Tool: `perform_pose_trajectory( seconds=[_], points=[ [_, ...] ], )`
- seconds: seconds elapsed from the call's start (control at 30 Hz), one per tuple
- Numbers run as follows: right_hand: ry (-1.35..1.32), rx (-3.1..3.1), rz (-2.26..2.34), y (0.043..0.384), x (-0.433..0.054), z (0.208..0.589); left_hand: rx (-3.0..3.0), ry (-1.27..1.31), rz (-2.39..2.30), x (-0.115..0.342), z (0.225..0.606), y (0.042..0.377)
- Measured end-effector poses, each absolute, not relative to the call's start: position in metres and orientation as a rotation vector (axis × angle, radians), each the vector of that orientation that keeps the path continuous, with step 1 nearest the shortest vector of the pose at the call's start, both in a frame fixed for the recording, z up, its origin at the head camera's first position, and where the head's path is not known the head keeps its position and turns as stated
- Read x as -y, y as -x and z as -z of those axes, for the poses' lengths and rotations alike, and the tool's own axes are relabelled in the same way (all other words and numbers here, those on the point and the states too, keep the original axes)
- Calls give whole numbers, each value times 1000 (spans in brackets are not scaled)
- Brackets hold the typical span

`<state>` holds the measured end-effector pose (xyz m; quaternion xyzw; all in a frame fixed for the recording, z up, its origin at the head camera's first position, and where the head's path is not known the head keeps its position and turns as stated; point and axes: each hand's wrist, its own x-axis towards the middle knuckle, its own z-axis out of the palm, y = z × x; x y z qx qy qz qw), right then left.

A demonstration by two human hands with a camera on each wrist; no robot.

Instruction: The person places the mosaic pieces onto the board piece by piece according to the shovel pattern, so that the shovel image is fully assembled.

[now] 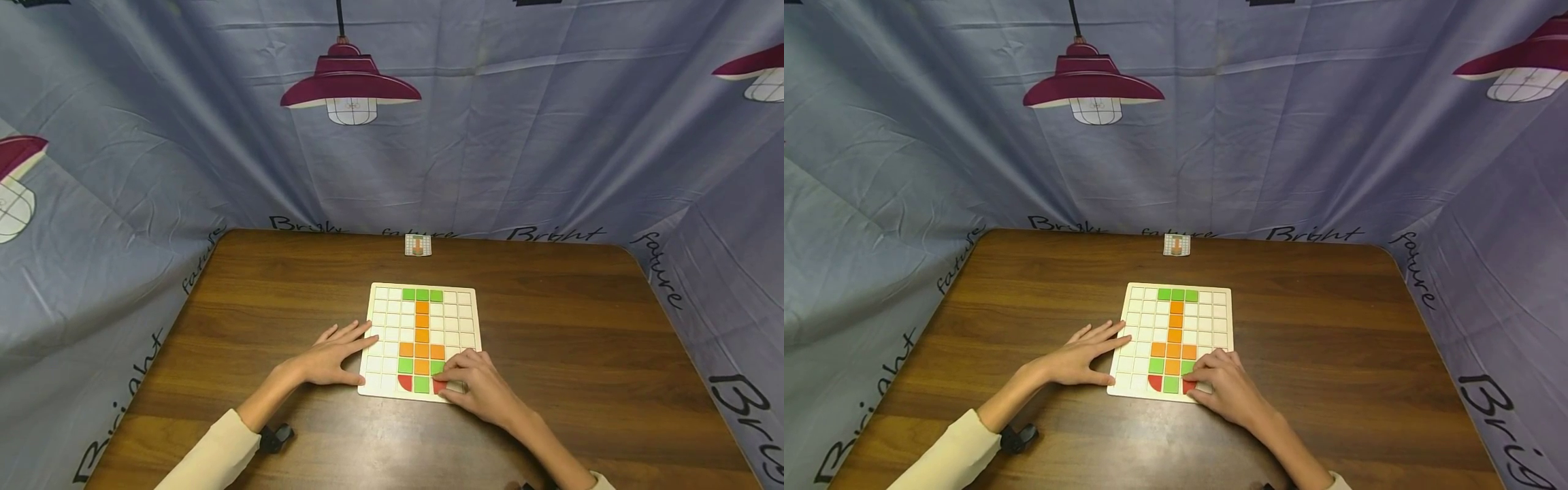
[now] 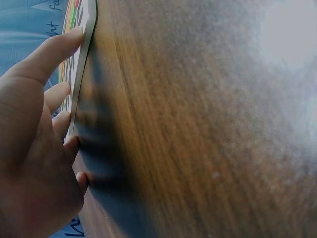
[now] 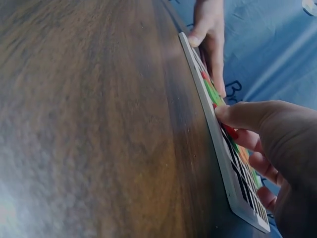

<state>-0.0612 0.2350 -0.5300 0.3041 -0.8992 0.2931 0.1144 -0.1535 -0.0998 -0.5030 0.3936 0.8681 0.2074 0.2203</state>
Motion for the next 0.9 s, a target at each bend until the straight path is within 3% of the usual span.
perform_pose_trajectory(
  seconds=[0.4, 0.9],
  points=[
    [-786, 2728, -907, 58, -227, 525, -2396, -1065, -581, 100, 502, 153],
    [-924, 2727, -805, 62, -230, 524, -2403, -1063, -597, 100, 504, 152]
  ],
)
